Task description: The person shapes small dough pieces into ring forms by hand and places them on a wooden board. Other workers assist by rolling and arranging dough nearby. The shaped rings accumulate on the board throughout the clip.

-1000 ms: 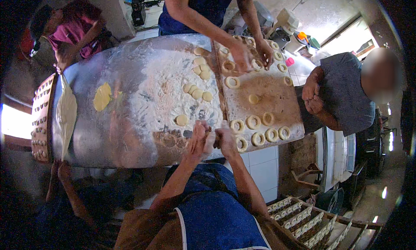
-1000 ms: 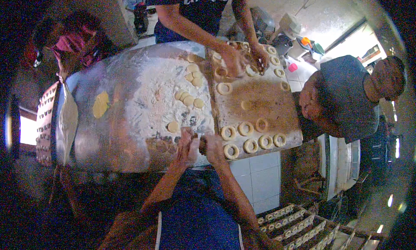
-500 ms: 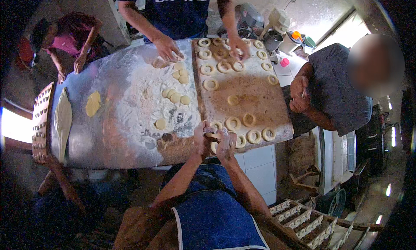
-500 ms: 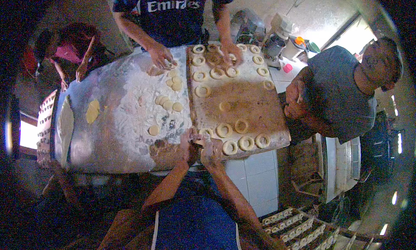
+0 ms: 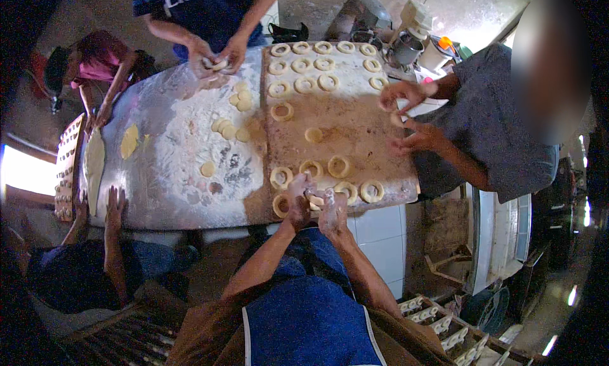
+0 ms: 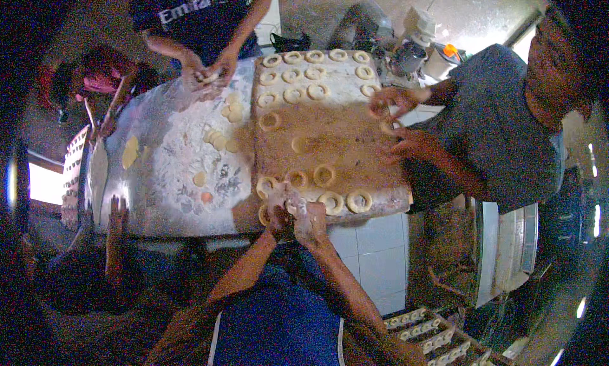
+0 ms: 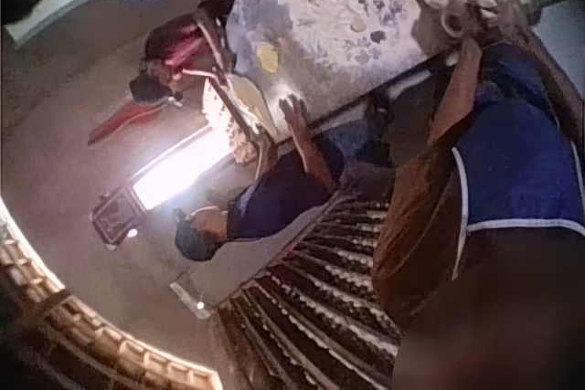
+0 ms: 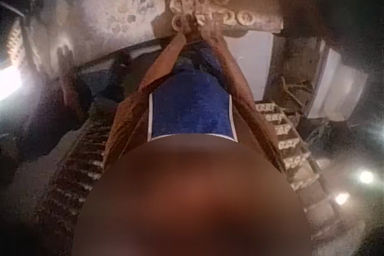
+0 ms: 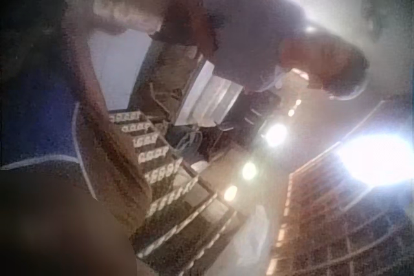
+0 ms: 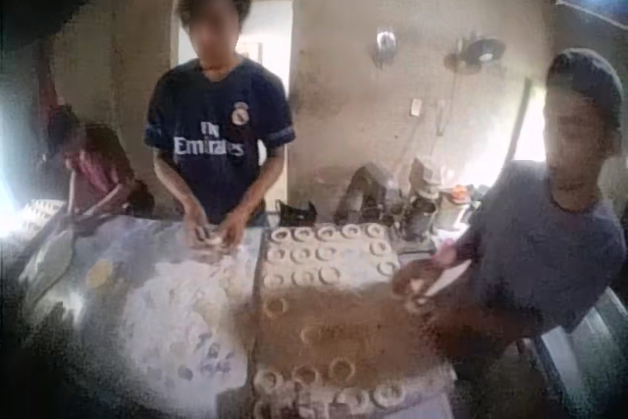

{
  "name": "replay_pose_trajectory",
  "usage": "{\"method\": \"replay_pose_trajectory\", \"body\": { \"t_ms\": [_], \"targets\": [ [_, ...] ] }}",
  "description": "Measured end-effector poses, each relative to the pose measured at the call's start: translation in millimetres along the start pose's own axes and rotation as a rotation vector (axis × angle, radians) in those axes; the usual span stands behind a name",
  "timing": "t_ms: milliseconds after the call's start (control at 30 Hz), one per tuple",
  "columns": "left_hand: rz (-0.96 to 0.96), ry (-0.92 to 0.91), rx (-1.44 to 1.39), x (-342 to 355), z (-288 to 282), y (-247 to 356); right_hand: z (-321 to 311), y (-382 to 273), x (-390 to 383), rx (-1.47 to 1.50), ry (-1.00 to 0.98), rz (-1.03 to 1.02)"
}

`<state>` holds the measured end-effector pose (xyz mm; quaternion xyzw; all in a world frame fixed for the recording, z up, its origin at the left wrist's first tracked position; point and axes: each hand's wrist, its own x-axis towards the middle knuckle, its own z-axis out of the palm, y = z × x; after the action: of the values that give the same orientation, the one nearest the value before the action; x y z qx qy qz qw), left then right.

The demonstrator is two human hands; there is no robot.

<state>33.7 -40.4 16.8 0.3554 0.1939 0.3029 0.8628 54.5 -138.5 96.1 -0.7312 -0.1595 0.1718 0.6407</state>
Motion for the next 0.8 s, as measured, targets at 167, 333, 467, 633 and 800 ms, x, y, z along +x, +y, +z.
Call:
{"method": "replay_pose_trajectory", "body": {
  "t_ms": [167, 333, 467, 633, 800],
  "targets": [
    [0.618, -0.413, 0.938, -15.2, 54.3, 4.4, -60.1, 16.2, 0.0, -0.271, 0.039, -0.200],
    [-0.359, -0.010, 0.307, -13.8, 92.1, -17.4, -76.5, 6.9, 2.8, -0.230, 0.175, -0.235],
    [-0.055, -0.300, 0.675, -9.1, 91.9, -30.8, -99.0, -3.5, 5.9, 0.434, 0.170, 0.200],
    [0.013, -0.004, 0.834, 29.9, 139.7, -39.9, -134.1, -43.2, 51.8, -0.229, 0.172, -0.241],
    [0.360, -0.161, 1.759, 26.9, 146.0, -12.2, -146.5, -7.4, 37.1, -0.958, 0.319, -0.366]
  ]
}}
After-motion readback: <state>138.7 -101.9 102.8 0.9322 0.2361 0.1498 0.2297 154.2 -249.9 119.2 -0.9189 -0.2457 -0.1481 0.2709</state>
